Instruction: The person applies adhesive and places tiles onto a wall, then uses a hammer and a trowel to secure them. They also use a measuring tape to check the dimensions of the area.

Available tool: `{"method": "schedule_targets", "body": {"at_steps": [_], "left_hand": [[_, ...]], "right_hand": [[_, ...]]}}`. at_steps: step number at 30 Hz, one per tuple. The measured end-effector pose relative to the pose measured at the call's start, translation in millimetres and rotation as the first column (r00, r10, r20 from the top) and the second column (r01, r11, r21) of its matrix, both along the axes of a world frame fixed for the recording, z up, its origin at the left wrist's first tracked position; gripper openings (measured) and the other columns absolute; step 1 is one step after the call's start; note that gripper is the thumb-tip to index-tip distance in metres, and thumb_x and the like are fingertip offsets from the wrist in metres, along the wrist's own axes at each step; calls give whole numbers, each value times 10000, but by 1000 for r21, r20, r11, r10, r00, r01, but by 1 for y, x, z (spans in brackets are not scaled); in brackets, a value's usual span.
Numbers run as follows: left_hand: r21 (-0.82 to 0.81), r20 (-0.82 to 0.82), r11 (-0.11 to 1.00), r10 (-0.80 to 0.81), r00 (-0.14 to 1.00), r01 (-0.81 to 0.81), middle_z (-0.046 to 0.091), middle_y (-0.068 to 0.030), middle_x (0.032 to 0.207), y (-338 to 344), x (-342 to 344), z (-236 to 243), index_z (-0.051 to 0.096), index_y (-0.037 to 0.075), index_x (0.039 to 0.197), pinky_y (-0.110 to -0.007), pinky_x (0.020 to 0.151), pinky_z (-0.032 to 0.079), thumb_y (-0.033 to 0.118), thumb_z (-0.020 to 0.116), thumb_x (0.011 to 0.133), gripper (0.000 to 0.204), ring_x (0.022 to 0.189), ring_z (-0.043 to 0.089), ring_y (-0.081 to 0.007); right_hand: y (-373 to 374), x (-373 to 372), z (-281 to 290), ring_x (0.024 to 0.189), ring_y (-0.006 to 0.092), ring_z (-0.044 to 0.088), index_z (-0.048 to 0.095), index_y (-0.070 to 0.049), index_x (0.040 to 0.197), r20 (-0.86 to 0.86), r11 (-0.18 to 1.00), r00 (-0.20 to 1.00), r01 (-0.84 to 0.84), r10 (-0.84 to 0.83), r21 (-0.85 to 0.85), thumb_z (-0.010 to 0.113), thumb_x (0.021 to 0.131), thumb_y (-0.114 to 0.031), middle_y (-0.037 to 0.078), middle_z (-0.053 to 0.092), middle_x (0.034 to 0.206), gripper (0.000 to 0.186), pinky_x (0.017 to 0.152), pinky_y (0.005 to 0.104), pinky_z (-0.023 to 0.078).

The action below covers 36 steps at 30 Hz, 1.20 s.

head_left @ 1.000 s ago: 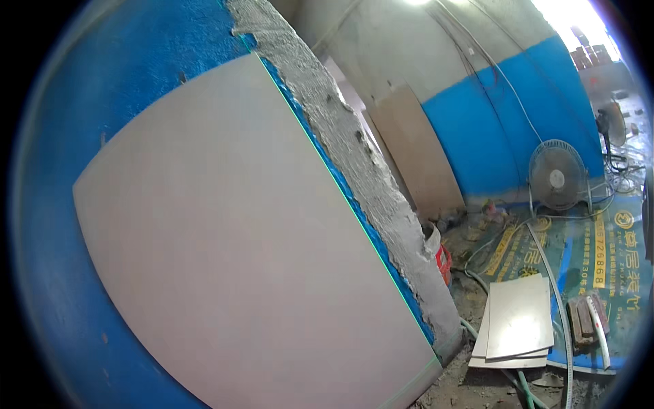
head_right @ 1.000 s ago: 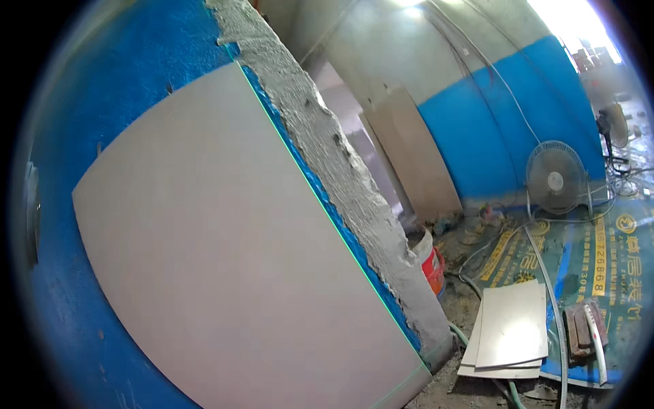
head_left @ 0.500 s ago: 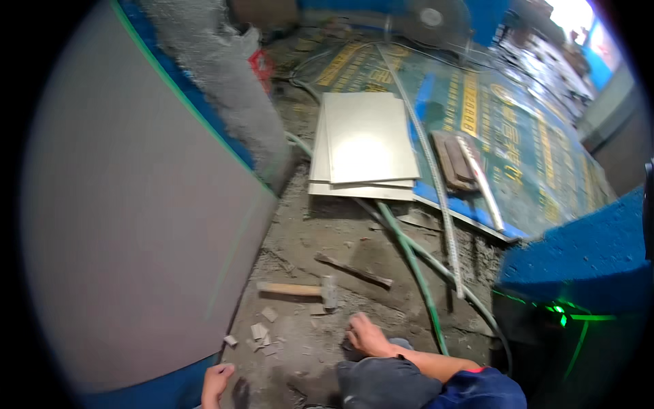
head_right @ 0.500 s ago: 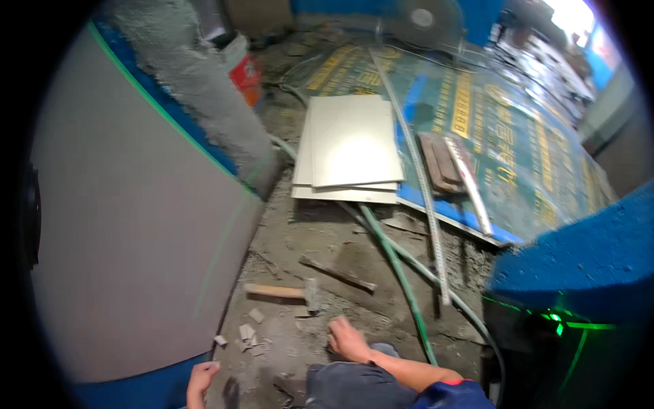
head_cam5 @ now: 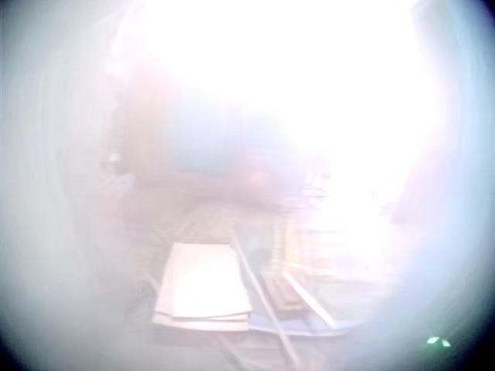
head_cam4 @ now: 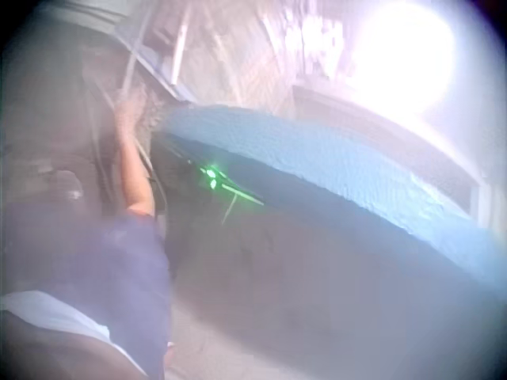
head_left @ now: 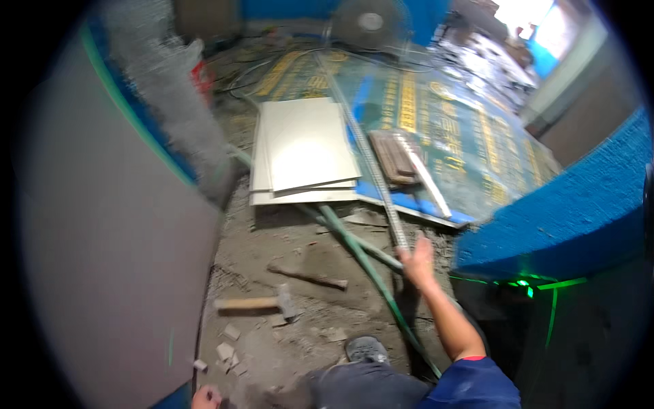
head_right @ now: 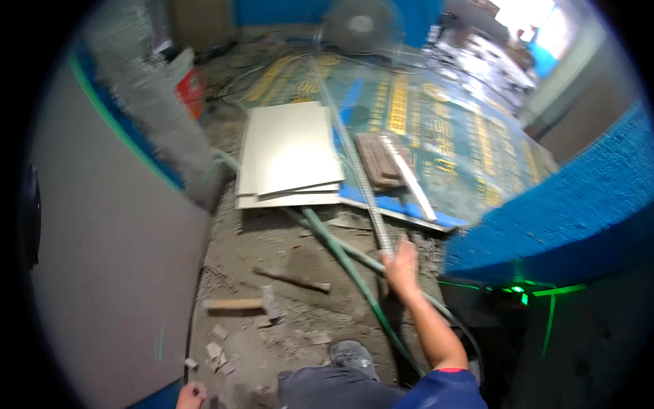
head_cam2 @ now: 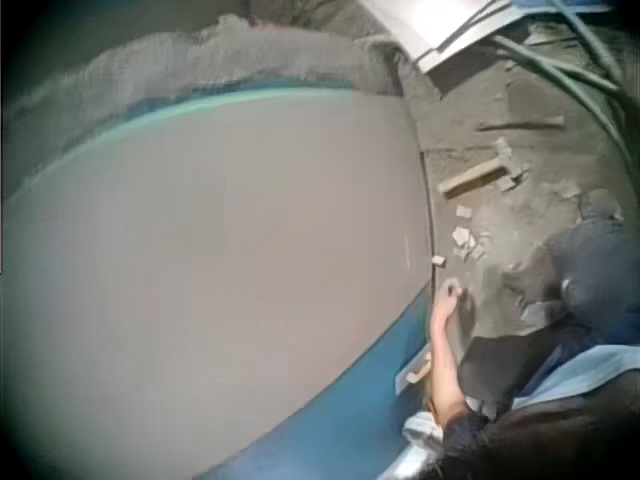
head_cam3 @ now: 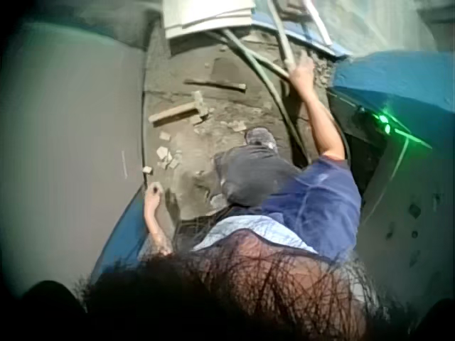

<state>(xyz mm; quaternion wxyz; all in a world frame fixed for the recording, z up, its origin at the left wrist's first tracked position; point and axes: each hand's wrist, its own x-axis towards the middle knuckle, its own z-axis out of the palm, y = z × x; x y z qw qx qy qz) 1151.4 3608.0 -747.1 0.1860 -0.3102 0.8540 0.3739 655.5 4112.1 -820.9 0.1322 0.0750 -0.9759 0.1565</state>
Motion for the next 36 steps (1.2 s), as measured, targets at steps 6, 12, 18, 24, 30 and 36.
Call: {"method": "schedule_targets", "body": {"at_steps": [6,12,18,24,30,36], "left_hand": [[64,67,998,4,998,-8,725,-153,924,25,-68,69,721,15,951,-373,817,516,322,709,880,316,893,689,-280],[-23,-95,993,109,989,-112,712,-109,834,55,-102,150,708,-8,836,-311,751,508,130,751,823,145,784,670,-205],[13,-488,958,255,835,-285,699,-95,847,82,-156,222,710,-15,922,-277,704,507,15,746,800,130,753,642,-151],[121,-744,947,286,604,-298,632,-165,1071,110,-198,240,483,-99,1354,-253,669,477,334,811,790,784,756,604,-136],[-173,-563,957,97,821,-232,662,-136,817,121,-199,240,699,-40,929,-259,609,465,182,730,848,238,676,590,-155],[-227,-542,907,186,820,-355,607,-134,754,96,-145,241,661,-30,860,-240,424,442,214,670,939,256,474,541,-150]], "right_hand": [[-43,14,50,528,52,445,617,-36,850,464,515,872,328,159,-792,585,994,-241,-25,523,671,253,478,221,346],[-117,102,52,560,25,390,586,-27,971,247,421,941,132,233,-898,571,1013,-175,-49,478,684,154,489,217,301],[-178,146,85,622,162,551,594,0,1016,-167,350,792,-434,587,-830,645,945,-131,62,568,741,157,549,282,438],[-243,201,72,777,329,669,631,4,1066,-313,-106,425,-443,849,-890,719,859,-71,161,664,900,237,676,377,553],[-250,255,36,828,303,666,621,-31,1051,-351,-204,247,-474,903,-856,700,874,-110,125,642,934,209,689,375,559],[-229,242,10,835,298,635,639,-82,1025,-79,38,237,-455,968,-890,684,884,-149,100,627,924,163,744,392,522]]}}
